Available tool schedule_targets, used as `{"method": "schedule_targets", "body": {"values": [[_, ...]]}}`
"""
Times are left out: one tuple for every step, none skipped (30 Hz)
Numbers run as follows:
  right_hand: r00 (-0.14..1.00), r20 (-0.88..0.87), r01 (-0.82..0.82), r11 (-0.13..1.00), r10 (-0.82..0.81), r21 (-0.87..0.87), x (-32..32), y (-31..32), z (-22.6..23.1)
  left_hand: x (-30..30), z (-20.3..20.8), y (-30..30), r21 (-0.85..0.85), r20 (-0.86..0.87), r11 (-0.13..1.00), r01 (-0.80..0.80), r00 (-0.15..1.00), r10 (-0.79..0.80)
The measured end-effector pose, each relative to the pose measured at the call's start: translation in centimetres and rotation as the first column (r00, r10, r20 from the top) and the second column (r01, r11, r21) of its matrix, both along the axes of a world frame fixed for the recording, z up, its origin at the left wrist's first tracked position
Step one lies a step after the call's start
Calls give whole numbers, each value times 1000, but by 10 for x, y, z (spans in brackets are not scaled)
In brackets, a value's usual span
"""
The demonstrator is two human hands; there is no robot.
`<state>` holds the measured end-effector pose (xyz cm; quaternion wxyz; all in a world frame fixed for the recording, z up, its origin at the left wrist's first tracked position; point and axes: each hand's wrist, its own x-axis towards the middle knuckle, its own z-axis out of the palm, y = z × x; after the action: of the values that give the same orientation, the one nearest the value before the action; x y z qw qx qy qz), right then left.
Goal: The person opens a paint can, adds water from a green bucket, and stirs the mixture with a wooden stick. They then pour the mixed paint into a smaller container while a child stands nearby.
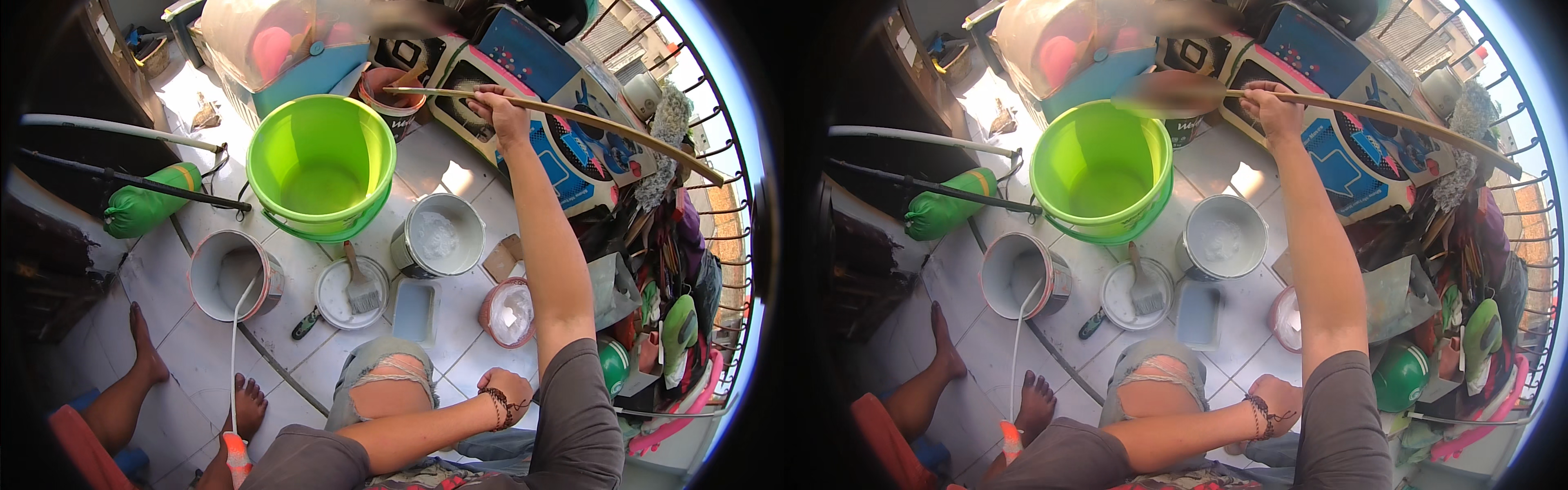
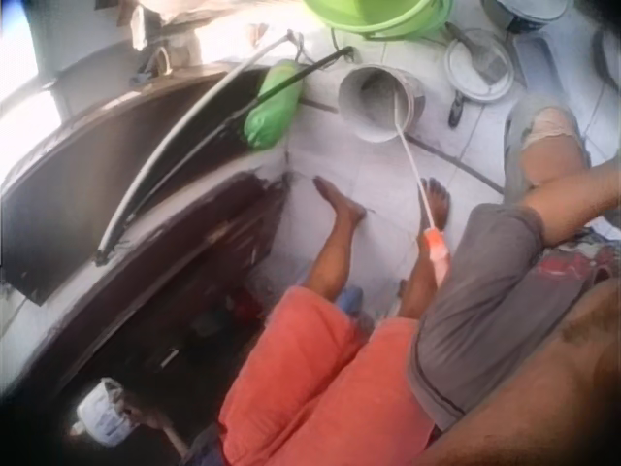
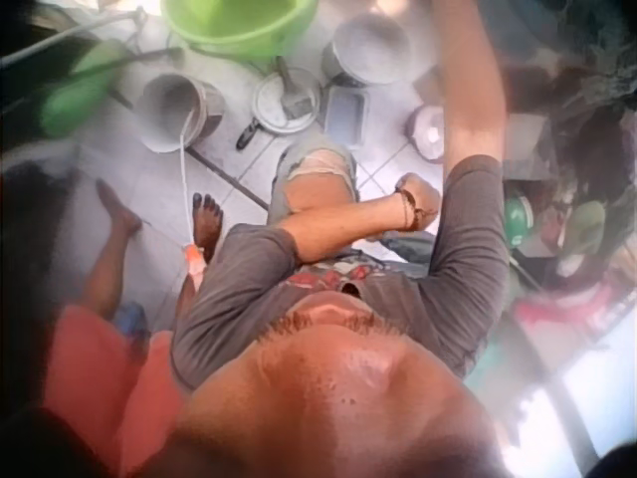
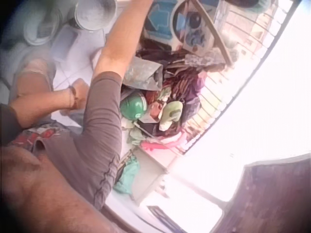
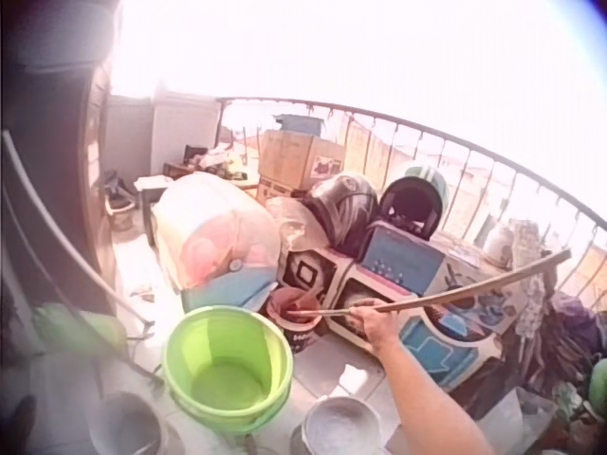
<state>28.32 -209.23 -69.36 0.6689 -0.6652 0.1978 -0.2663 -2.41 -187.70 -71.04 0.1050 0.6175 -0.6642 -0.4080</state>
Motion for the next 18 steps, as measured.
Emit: {"method": "schedule_targets", "body": {"values": [[999, -39, 18, 1000, -18, -19, 14, -3, -12, -8, -7, -6, 8, 34, 999, 40, 999, -40], [996, -86, 37, 999, -37, -5, 30, -3, -22, -17, -15, -13, 20, 71, 997, 74, 995, -75], [995, -84, 49, 998, -46, 38, 39, -9, -36, -11, -7, -4, -36, 39, 999, 8, 999, -7], [993, -81, 98, 988, -88, 119, 47, -17, -50, -4, 2, 6, -95, 3, 994, -57, 998, 58], [990, -71, 134, 971, -122, 199, 58, -21, -57, 1, 6, 13, -89, 14, 995, -52, 998, 53], [979, -67, 205, 946, -194, 251, 65, -29, -62, 2, 8, 15, -83, 23, 995, -47, 999, 49], [964, -66, 263, 913, -256, 312, 75, -32, -68, 4, 6, 14, -70, 37, 996, -52, 998, 55], [982, -135, 173, 923, -134, 344, 80, -50, -72, -1, 5, 15, -2, 58, 988, -155, 986, 155], [981, -168, 144, 931, -92, 334, 84, -67, -79, -2, 2, 15, -28, 49, 974, -225, 973, 226], [979, -199, 109, 936, -42, 335, 88, -73, -84, 4, 1, 21, -45, 44, 953, -299, 953, 301], [971, -238, 82, 943, -3, 324, 86, -82, -89, 10, 1, 27, -70, 25, 929, -364, 930, 367], [969, -239, 36, 931, 55, 362, 81, -94, -92, 15, -6, 30, -115, 57, 894, -433, 896, 441], [960, -269, 27, 931, 78, 365, 79, -93, -90, 22, -12, 33, -156, 96, 847, -508, 846, 525], [946, -305, 13, 929, 108, 371, 73, -87, -86, 38, -12, 33, -87, 88, 823, -562, 818, 568], [929, -349, 11, 930, 127, 368, 60, -87, -84, 55, -11, 30, -19, 72, 797, -604, 794, 604], [916, -372, -29, 951, 147, 307, 45, -95, -86, 63, -15, 29, -26, 57, 748, -663, 746, 663], [910, -387, -58, 971, 147, 232, 32, -91, -85, 73, -21, 31, -31, 54, 687, -726, 685, 727], [904, -403, -87, 984, 144, 158, 12, -89, -86, 82, -24, 30, 22, 43, 618, -786, 619, 785]]}}
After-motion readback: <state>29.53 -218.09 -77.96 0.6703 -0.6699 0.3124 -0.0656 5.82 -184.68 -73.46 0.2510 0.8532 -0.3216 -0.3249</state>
